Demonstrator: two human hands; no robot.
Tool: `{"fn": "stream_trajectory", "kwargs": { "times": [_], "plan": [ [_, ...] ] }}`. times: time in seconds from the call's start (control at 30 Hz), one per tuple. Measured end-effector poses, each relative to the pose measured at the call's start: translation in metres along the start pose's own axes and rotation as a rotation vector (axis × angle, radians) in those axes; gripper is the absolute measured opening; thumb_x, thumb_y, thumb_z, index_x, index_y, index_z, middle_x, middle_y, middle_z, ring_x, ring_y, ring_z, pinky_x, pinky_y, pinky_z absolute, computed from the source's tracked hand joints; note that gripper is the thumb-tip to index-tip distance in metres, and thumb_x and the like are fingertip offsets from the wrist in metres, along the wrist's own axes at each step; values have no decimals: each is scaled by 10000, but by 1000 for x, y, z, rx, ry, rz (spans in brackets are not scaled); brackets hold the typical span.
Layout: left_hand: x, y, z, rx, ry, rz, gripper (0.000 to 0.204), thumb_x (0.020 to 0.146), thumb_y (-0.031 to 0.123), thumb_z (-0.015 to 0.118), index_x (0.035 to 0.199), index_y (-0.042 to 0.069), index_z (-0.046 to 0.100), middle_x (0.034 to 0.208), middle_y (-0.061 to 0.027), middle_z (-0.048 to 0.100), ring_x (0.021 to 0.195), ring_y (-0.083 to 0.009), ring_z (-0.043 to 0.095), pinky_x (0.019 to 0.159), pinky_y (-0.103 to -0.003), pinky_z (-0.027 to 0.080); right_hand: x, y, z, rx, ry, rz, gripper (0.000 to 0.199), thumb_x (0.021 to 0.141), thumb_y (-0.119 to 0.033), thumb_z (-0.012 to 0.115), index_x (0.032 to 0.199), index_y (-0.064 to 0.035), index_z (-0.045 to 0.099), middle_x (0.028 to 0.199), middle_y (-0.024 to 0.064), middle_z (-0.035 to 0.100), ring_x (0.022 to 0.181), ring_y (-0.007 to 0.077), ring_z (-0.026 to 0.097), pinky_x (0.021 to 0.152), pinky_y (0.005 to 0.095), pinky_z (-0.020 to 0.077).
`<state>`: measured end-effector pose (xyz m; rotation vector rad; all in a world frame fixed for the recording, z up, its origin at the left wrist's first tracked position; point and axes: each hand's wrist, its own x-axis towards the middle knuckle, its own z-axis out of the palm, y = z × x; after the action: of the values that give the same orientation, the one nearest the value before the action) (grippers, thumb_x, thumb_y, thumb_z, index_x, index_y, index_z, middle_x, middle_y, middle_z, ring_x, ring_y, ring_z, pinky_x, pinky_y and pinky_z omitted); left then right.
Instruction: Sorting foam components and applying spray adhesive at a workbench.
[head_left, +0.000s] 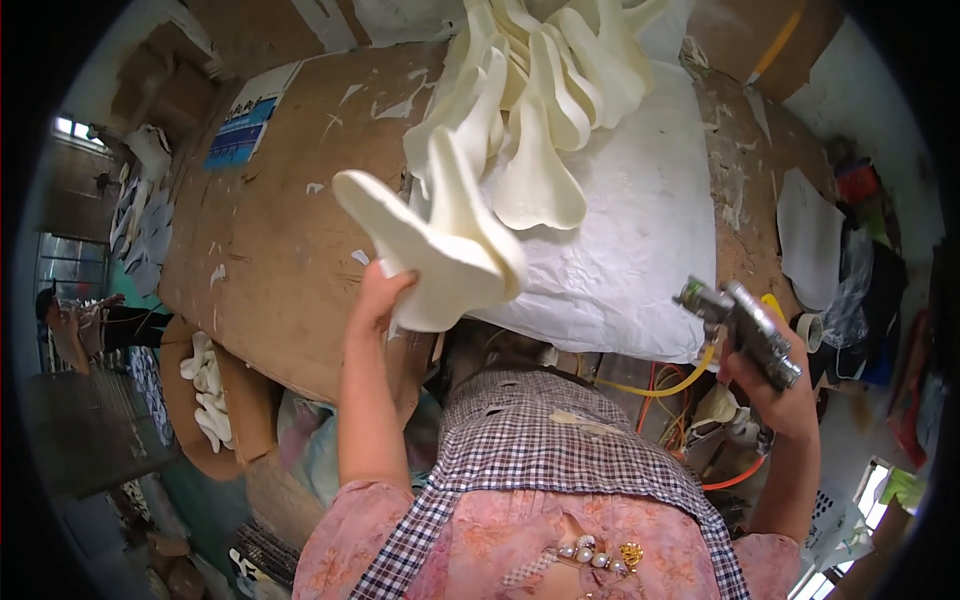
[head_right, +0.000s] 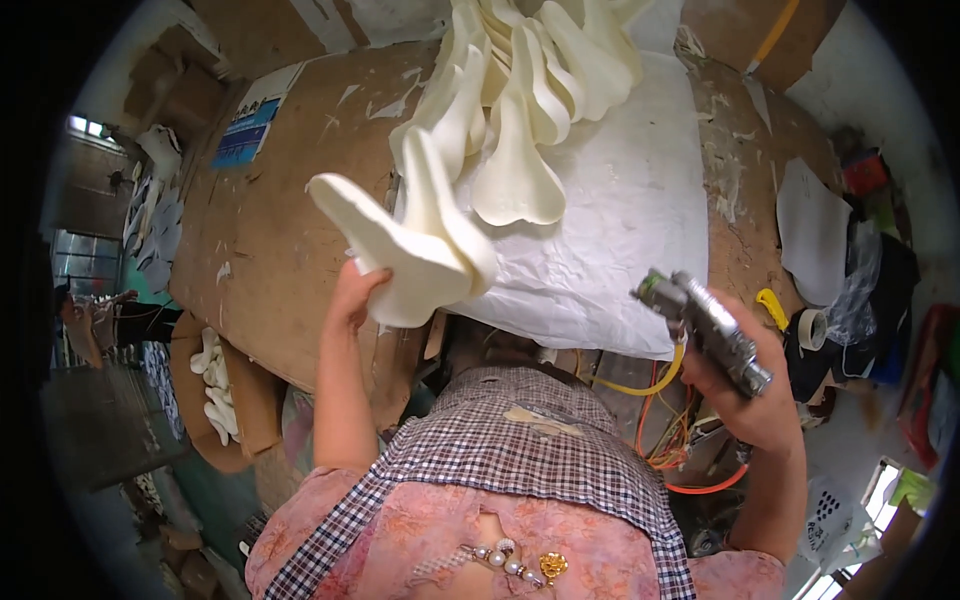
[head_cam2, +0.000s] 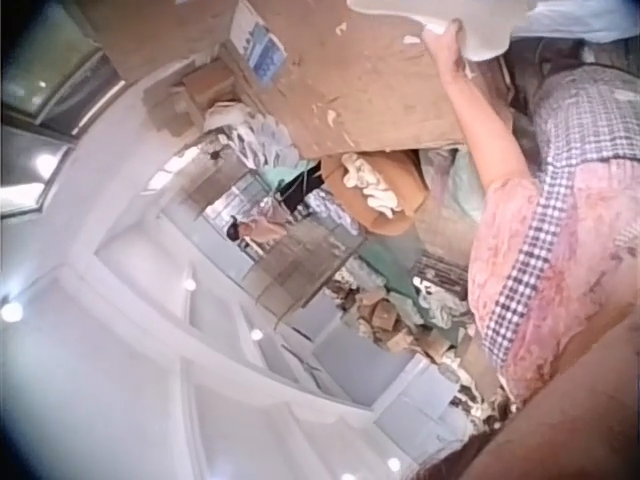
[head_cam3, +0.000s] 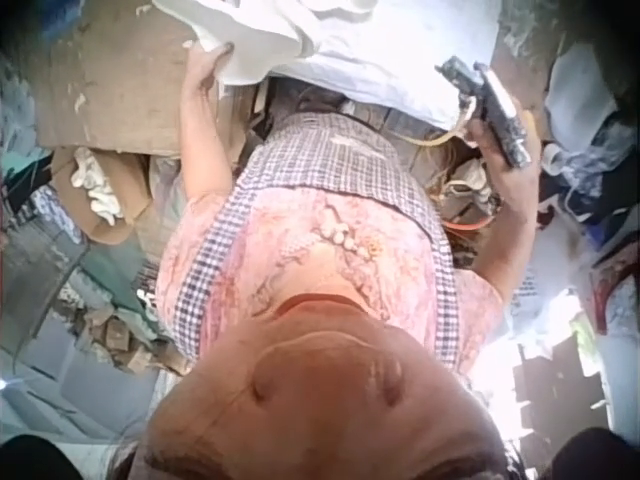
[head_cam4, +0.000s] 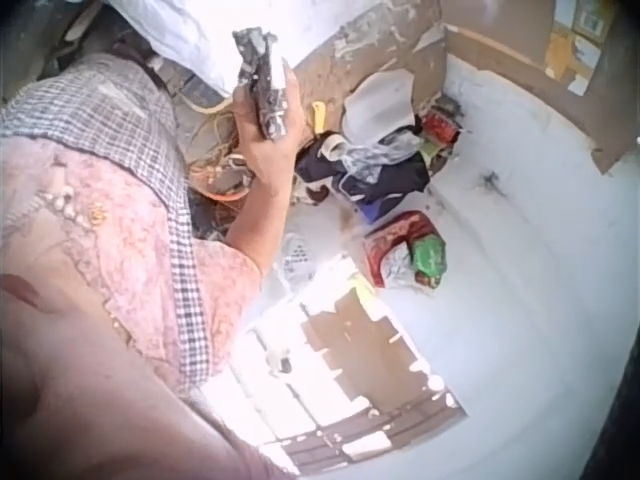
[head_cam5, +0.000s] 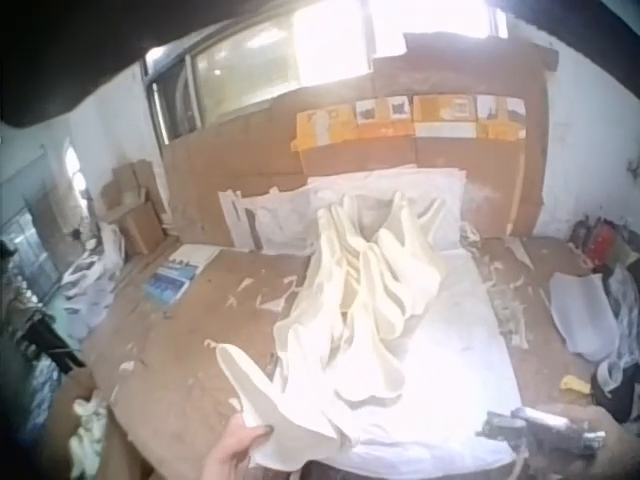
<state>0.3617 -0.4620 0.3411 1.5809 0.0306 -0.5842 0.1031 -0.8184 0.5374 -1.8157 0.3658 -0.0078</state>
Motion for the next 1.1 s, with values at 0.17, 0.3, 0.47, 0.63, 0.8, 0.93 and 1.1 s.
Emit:
{"fn": "stream_trajectory", "kwargs": {
  "times": [0.17,0.3,0.47,0.63,0.8,0.93,1.1],
  "plan": [
    [85,-6,92,185,-191,126,400,673,41,579,1069,-10,574,950,-89,625,853,-189,599,763,-308,478,14,8,-9,63,209,-52,505,835,-132,607,1268,32,406,871,66,561,780,134,546,730,274,460],
    [145,-24,115,311,-142,136,421,663,58,613,1080,2,580,970,-92,628,899,-190,588,793,-314,475,9,33,-7,61,141,-74,583,815,-133,636,1311,24,372,928,64,574,833,134,551,771,281,451],
    [140,-17,108,199,-418,-10,454,669,116,665,1104,15,581,1041,-94,624,981,-188,579,835,-329,474,14,69,5,105,79,29,485,815,-78,634,1243,24,431,902,69,599,808,141,589,761,291,486],
    [70,-7,102,394,-115,423,464,647,172,711,1078,41,599,1072,-139,611,1032,-215,559,910,-339,427,49,92,12,-55,46,74,351,805,-58,613,1134,15,514,854,61,596,749,130,594,684,286,495],
    [-61,65,-19,91,240,213,528,713,210,734,1176,37,547,1102,-123,600,1030,-220,560,893,-370,452,76,83,19,-21,-38,36,301,807,-60,611,1086,23,532,847,71,593,716,143,581,654,283,497],
    [-129,78,-212,-622,636,559,475,764,96,673,1189,-15,492,1111,-129,572,964,-260,588,830,-408,508,117,49,74,-68,-141,38,276,819,-49,599,1076,23,531,845,77,587,721,150,574,682,290,501],
    [-146,62,-396,-599,1329,859,538,723,25,713,1209,-23,487,1188,-123,552,1035,-248,559,891,-363,461,144,29,119,-33,-183,-12,327,819,-58,618,1116,17,505,859,66,585,735,146,572,689,286,486]
  ]
}}
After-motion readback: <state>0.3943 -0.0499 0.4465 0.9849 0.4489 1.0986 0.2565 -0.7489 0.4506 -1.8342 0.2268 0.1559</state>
